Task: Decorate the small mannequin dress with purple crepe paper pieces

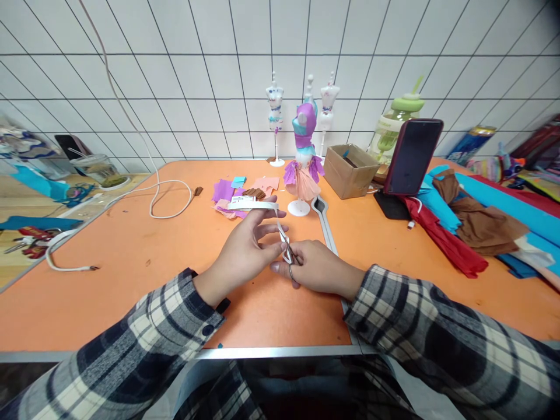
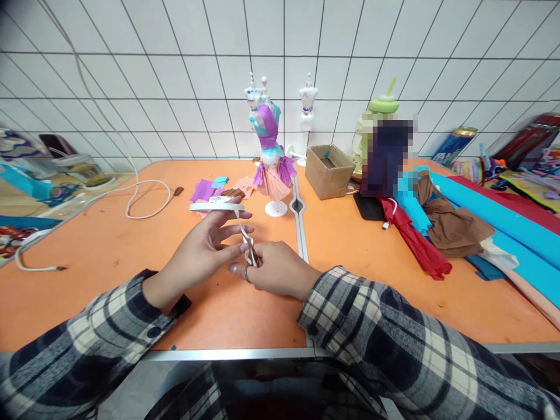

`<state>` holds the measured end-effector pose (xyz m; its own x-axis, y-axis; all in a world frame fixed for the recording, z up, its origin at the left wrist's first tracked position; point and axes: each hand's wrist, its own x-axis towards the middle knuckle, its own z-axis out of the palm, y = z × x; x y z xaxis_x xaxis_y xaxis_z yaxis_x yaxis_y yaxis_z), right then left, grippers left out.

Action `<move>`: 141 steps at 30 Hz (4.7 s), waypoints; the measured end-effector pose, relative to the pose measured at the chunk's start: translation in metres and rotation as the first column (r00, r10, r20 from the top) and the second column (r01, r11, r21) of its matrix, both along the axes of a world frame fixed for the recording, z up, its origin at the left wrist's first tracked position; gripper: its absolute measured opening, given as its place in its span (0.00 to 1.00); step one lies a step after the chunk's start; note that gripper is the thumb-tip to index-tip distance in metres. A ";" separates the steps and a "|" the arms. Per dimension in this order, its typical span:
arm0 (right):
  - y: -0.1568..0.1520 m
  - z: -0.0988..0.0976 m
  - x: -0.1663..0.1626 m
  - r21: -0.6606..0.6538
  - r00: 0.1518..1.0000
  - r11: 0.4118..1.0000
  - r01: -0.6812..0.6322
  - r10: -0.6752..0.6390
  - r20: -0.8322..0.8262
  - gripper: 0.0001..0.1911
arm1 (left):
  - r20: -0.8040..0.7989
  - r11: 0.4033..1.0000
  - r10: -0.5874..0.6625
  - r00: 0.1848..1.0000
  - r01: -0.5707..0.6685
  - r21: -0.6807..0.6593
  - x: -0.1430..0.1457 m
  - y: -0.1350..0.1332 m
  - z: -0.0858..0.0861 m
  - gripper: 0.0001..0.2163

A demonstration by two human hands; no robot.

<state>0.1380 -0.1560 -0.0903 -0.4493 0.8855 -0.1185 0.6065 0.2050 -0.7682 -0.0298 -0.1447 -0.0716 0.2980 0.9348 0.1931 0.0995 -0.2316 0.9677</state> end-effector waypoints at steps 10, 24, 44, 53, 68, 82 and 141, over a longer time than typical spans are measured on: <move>-0.002 0.000 -0.001 -0.047 0.996 0.997 -0.057 0.054 -0.067 0.17 | 0.001 1.000 -0.004 1.000 0.004 -0.012 -0.003 0.006 -0.004 0.28; -0.003 0.008 0.003 -0.065 0.999 0.998 -0.026 0.027 0.018 0.19 | -0.021 0.969 0.235 0.972 -0.233 0.082 -0.011 0.015 -0.002 0.15; 0.028 0.004 0.025 -0.126 0.876 0.925 0.360 -0.381 -0.295 0.12 | 0.207 0.939 0.345 0.916 -0.339 -0.065 -0.047 0.034 0.013 0.15; 0.019 0.006 0.016 0.068 0.858 0.971 0.231 -0.170 -0.486 0.10 | -0.030 0.974 0.090 0.995 -0.095 -0.206 -0.026 0.019 0.005 0.19; 0.020 -0.001 0.011 -0.060 0.825 0.983 0.171 -0.176 -0.537 0.11 | 0.164 0.940 -0.080 0.983 0.129 -0.315 -0.006 0.015 -0.014 0.26; 0.014 0.000 0.016 0.383 0.966 0.900 0.208 -0.127 -0.225 0.03 | 0.199 0.941 -0.087 0.976 0.146 -0.304 -0.008 0.011 -0.008 0.25; -0.002 0.004 -0.001 0.111 0.991 0.993 -0.038 0.024 0.128 0.15 | -0.048 0.999 0.012 0.999 -0.014 -0.036 -0.001 0.002 -0.004 0.39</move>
